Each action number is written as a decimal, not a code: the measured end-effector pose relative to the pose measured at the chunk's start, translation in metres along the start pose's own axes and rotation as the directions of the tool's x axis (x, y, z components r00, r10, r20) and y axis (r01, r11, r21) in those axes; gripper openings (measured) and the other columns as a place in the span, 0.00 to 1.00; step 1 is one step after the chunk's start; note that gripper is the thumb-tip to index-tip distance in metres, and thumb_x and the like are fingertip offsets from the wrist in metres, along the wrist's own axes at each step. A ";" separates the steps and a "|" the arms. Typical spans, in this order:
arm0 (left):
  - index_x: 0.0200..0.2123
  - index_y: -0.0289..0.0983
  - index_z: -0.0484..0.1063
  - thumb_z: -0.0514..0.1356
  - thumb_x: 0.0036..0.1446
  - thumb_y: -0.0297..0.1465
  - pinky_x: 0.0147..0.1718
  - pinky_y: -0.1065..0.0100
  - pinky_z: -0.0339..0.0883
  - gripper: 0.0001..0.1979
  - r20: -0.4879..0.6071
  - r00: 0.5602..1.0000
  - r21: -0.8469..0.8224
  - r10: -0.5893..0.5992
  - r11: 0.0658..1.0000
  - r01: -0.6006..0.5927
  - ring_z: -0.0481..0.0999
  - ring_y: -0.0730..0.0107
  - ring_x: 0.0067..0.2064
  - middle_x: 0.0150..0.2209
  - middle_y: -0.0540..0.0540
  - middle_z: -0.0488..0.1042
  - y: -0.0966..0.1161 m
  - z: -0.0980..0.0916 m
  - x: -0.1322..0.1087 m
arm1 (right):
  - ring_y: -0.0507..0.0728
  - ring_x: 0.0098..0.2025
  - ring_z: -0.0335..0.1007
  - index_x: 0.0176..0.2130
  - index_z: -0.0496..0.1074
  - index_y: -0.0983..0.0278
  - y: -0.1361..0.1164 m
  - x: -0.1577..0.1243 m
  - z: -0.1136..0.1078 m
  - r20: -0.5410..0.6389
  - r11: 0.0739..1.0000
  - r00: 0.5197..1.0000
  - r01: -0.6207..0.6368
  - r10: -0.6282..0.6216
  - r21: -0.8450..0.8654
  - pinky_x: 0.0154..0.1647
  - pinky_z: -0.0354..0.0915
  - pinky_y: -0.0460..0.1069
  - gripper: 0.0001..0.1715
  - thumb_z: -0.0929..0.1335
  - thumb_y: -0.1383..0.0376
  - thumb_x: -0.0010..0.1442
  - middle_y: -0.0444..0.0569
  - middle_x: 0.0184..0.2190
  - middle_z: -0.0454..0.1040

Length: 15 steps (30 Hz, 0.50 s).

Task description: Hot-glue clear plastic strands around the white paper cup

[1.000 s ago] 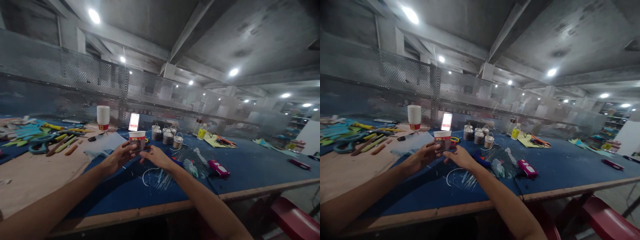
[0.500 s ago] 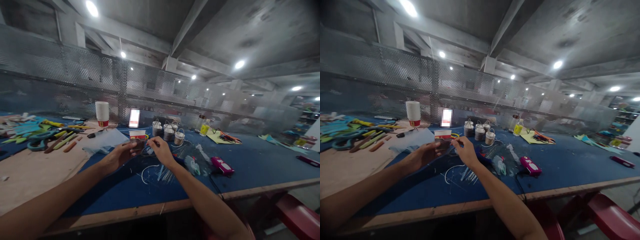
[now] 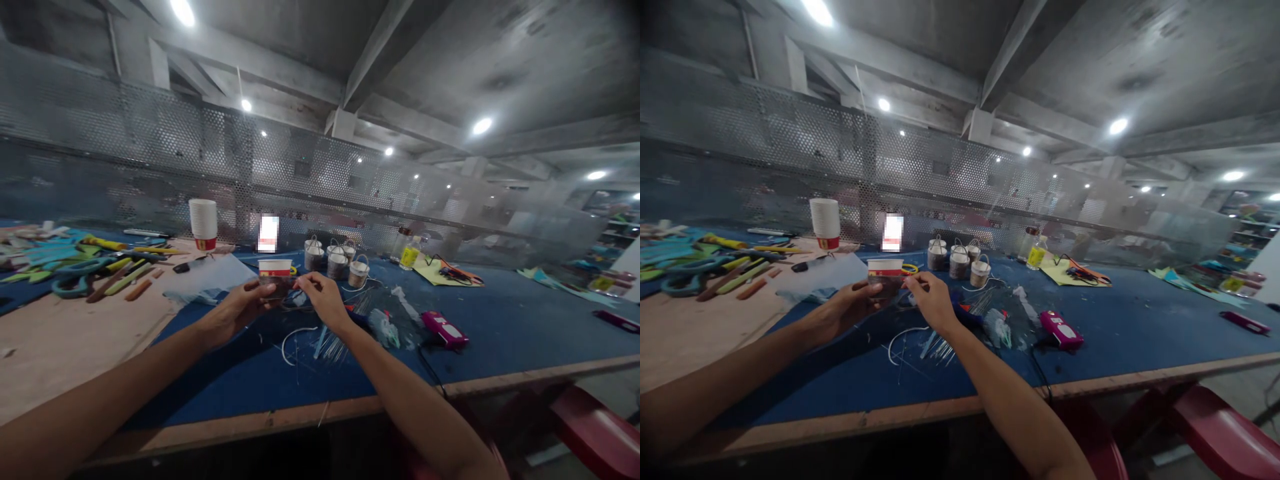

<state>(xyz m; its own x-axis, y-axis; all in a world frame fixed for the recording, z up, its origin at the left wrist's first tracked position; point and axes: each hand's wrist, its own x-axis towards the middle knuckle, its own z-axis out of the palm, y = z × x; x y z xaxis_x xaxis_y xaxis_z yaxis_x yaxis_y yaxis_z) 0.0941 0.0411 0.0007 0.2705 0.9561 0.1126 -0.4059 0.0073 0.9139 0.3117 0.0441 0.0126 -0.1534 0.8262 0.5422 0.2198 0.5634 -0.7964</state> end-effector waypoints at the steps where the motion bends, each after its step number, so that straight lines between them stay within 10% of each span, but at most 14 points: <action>1: 0.51 0.35 0.86 0.77 0.56 0.30 0.58 0.60 0.76 0.19 -0.007 1.000 -0.005 0.001 1.000 -0.001 0.84 0.50 0.59 0.56 0.35 0.86 0.001 0.001 -0.001 | 0.58 0.41 0.78 0.35 0.81 0.61 0.000 0.000 0.000 -0.003 1.000 1.000 -0.005 0.005 0.002 0.45 0.69 0.50 0.18 0.69 0.52 0.69 0.48 0.37 0.83; 15: 0.52 0.38 0.86 0.77 0.58 0.32 0.56 0.61 0.77 0.18 0.065 0.998 -0.003 0.018 1.000 -0.018 0.86 0.51 0.57 0.55 0.36 0.88 0.001 0.002 -0.002 | 0.58 0.40 0.77 0.31 0.80 0.61 -0.002 0.001 -0.004 -0.018 0.998 0.999 -0.051 0.051 0.034 0.47 0.68 0.50 0.18 0.69 0.52 0.66 0.47 0.34 0.83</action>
<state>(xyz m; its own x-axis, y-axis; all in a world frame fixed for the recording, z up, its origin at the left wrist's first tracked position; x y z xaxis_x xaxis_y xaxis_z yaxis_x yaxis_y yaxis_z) 0.0954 0.0386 0.0021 0.3192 0.9351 0.1537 -0.4130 -0.0087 0.9107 0.3146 0.0441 0.0156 -0.1245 0.8539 0.5053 0.1944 0.5204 -0.8315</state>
